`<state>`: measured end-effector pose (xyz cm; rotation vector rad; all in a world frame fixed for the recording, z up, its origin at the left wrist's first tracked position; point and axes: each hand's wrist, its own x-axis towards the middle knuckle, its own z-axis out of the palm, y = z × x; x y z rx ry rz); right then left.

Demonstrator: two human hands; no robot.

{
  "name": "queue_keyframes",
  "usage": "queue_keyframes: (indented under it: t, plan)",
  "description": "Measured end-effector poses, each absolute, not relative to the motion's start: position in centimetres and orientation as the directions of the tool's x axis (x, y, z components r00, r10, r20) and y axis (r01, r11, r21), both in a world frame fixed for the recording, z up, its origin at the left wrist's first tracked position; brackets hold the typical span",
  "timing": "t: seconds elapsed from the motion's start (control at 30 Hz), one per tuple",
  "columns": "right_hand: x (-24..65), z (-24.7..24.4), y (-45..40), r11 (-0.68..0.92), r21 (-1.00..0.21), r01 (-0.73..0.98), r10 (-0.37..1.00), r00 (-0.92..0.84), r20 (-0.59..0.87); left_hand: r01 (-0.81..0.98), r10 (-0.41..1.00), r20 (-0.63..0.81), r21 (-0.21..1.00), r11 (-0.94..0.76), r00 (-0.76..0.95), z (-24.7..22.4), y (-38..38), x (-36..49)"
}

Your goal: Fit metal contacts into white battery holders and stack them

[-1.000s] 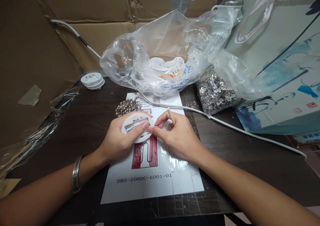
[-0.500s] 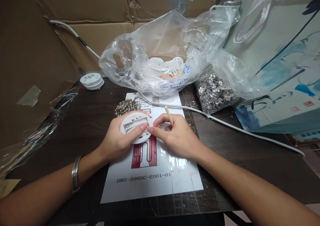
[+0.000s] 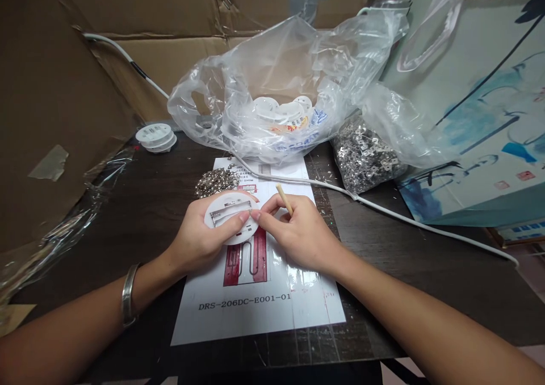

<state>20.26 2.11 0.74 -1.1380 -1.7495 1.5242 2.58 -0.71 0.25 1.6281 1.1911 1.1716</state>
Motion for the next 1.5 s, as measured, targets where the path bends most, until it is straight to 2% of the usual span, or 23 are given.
queue_keyframes:
  t: [0.23,0.4,0.5,0.57,0.67,0.9,1.13,1.5]
  plan:
    - [20.3,0.9,2.2,0.001,-0.956,0.293,0.862,-0.484,-0.148,0.275,0.98,0.178,0.941,-0.195,0.083,0.4,-0.8,2.7]
    - [20.9,0.3,2.5,0.155,-0.947,0.282,0.95,-0.306,0.064,0.257,0.989,0.141,0.955,-0.146,0.039,0.4,-0.7,2.7]
    - [21.1,0.4,2.4,0.125,-0.978,0.164,0.973,-0.211,0.089,0.255,0.994,0.112,0.961,-0.111,0.011,0.3,-0.7,2.6]
    - [21.0,0.7,2.2,0.045,-0.997,0.065,0.974,-0.224,0.029,0.252,0.995,0.097,0.963,-0.094,0.002,0.3,-0.6,2.7]
    - [20.7,1.3,2.0,0.006,-1.0,0.026,0.952,-0.306,-0.002,0.245,0.997,0.079,0.966,-0.08,0.015,0.2,-0.5,2.7]
    - [20.5,0.7,1.9,0.075,-0.989,0.127,0.941,-0.338,0.028,0.285,0.994,0.103,0.953,-0.105,0.024,0.4,-0.5,2.7]
    - [20.1,-0.1,1.4,0.137,-0.991,0.013,0.932,-0.34,0.124,0.266,0.989,0.149,0.953,-0.146,0.011,0.5,-0.8,2.7]
    - [19.8,-0.7,1.4,0.189,-0.977,0.095,0.937,-0.315,0.151,0.254,0.993,0.119,0.96,-0.117,0.006,0.1,-0.3,2.8]
